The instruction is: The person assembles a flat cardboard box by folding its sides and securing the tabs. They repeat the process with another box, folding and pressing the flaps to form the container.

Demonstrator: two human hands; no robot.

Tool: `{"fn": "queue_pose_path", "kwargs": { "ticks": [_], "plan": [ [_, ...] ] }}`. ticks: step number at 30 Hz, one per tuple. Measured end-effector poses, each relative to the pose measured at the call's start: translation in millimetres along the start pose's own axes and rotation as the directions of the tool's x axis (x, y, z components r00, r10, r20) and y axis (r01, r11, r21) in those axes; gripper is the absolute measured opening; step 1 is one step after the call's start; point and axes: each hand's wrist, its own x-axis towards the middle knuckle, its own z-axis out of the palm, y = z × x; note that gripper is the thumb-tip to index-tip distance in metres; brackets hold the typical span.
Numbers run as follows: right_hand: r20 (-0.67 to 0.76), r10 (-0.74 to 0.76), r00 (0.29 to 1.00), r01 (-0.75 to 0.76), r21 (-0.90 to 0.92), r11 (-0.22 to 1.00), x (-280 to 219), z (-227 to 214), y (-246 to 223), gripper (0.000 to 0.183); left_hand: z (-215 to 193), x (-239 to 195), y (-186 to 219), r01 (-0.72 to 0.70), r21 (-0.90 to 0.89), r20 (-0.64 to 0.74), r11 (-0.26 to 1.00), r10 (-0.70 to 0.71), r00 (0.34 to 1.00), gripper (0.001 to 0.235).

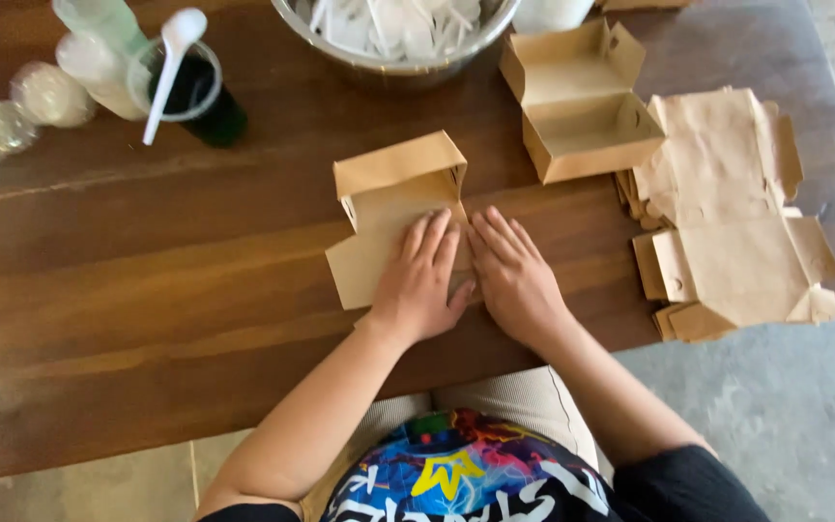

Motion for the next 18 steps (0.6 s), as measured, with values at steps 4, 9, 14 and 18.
{"fn": "queue_pose_path", "kwargs": {
  "ticks": [4,9,14,18],
  "plan": [
    [-0.038,0.018,0.999,-0.018,-0.015,1.0,-29,-21,-24,0.04,-2,0,0,0.012,0.005,0.011,1.0,-0.012,1.0,0.085],
    [-0.068,0.078,0.995,-0.077,0.023,0.997,-29,-28,-28,0.032,-4,0,2,0.021,0.029,0.031,0.999,-0.022,0.999,0.085],
    [-0.057,0.083,0.995,-0.08,0.057,0.995,-8,-16,-11,0.022,-3,1,0,0.025,0.045,0.052,0.999,-0.027,0.998,0.085],
    [-0.05,0.077,0.996,-0.077,-0.01,0.997,9,2,2,0.025,-5,1,0,0.034,0.038,0.068,0.999,-0.037,0.997,0.087]
  ]
}}
